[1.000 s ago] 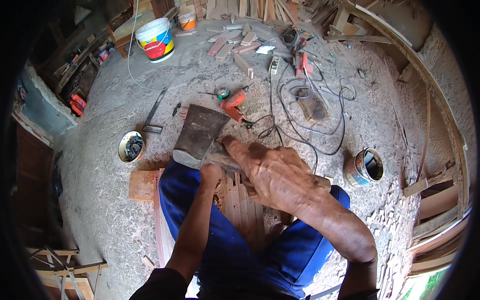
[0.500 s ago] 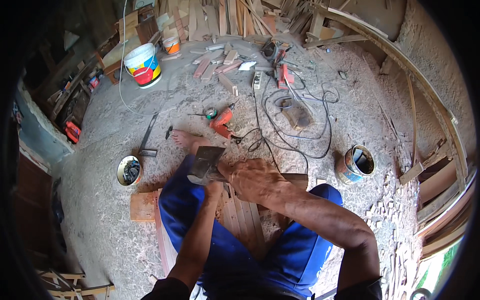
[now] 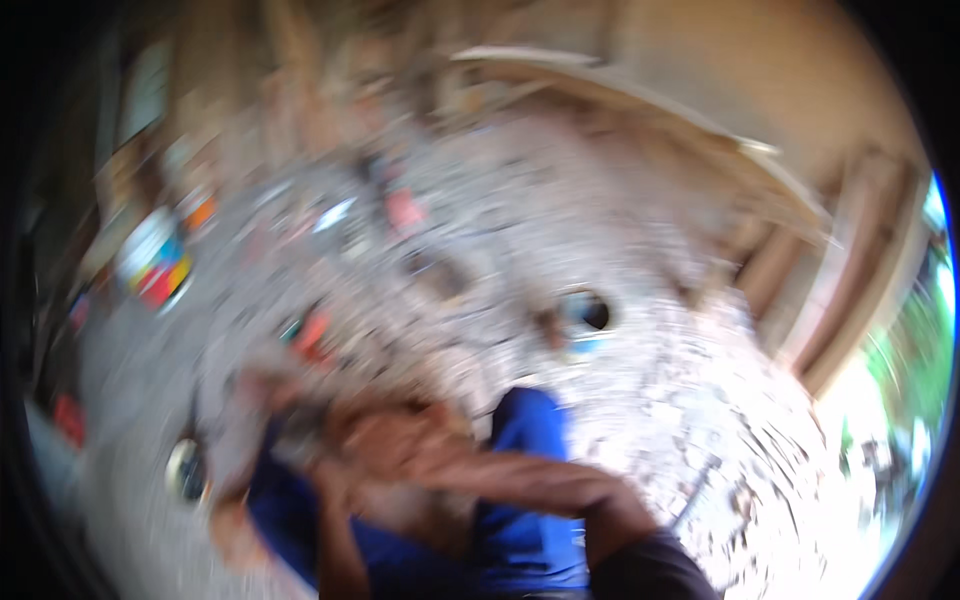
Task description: The person uses a hammer and a chisel to carve rectangular mortise holes into a piece of wood. The person holds the chisel with their left hand and strikes it with the hammer in their right hand, moving the chisel along the wood to create multiple parallel indentations.
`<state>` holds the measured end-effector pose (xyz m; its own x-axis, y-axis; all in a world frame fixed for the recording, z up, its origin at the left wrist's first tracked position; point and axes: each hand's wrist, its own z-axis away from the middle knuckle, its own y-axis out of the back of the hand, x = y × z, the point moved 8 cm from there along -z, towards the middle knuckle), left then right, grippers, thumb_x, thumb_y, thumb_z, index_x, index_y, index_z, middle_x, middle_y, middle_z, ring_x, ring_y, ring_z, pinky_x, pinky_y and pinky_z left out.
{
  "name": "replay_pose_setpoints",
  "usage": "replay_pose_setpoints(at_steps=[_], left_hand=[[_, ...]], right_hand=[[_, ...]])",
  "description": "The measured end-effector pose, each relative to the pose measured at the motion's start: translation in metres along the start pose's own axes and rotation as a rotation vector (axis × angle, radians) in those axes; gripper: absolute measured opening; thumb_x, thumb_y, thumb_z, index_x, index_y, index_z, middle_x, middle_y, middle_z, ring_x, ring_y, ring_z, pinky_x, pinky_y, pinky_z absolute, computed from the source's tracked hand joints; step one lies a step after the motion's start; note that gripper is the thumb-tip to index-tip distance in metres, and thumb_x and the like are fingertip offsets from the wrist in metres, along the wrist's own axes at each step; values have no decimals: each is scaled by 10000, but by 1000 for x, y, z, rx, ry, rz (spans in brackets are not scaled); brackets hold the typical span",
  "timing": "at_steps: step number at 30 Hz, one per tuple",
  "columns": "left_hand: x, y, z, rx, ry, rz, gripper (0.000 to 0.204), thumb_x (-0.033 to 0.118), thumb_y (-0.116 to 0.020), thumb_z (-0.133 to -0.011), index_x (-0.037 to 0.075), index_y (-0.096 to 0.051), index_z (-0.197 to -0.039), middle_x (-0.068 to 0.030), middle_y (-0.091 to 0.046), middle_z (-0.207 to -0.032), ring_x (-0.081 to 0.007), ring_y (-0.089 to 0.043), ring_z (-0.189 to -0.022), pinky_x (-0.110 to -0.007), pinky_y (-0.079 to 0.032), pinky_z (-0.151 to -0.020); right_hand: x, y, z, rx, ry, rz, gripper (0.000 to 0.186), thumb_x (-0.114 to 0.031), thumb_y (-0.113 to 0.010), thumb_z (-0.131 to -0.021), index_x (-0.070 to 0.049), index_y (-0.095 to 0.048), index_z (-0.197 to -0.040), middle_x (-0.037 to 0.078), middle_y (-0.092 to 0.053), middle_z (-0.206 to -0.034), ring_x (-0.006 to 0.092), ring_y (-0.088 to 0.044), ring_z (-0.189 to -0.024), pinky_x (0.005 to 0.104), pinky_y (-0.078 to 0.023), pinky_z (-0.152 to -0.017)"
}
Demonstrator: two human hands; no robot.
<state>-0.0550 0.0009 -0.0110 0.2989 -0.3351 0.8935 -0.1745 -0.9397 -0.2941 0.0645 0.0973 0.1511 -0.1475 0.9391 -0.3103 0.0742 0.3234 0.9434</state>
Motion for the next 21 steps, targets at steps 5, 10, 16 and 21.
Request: replay_pose_setpoints(at_steps=[5,10,16,21], left_hand=[[15,0,-9,-29,-1,-116,200,179,-770,-860,3,-680,-885,-89,-657,-768,-185,-559,-620,-332,-481,-600],[34,-1,-21,-23,-16,-197,219,200,-758,-885,-4,-682,-856,-101,-639,-720,-191,-518,-561,-335,-459,-546],[105,-36,-5,-7,102,-235,287,211,-737,-913,-8,-650,-748,-78,-560,-598,-174,-425,-461,-337,-416,-471],[55,1,-24,-133,-88,-152,348,229,-707,-938,41,-529,-705,-45,-450,-542,-155,-376,-440,-331,-391,-445]], right_hand=[[52,-41,44,230,-95,-640,591,-237,-644,-913,-94,-368,-1417,139,-648,-888,287,-667,-702,401,-558,-614],[75,-73,78,201,-345,-1037,626,-260,-638,-926,-97,-329,-1445,121,-634,-900,253,-659,-714,379,-558,-624],[97,-101,103,266,-456,-1372,669,-289,-631,-940,-100,-281,-1479,99,-617,-914,213,-649,-728,353,-559,-635],[98,-116,110,281,-447,-1543,706,-312,-624,-952,-103,-242,-1507,81,-602,-926,179,-641,-740,331,-560,-644]])
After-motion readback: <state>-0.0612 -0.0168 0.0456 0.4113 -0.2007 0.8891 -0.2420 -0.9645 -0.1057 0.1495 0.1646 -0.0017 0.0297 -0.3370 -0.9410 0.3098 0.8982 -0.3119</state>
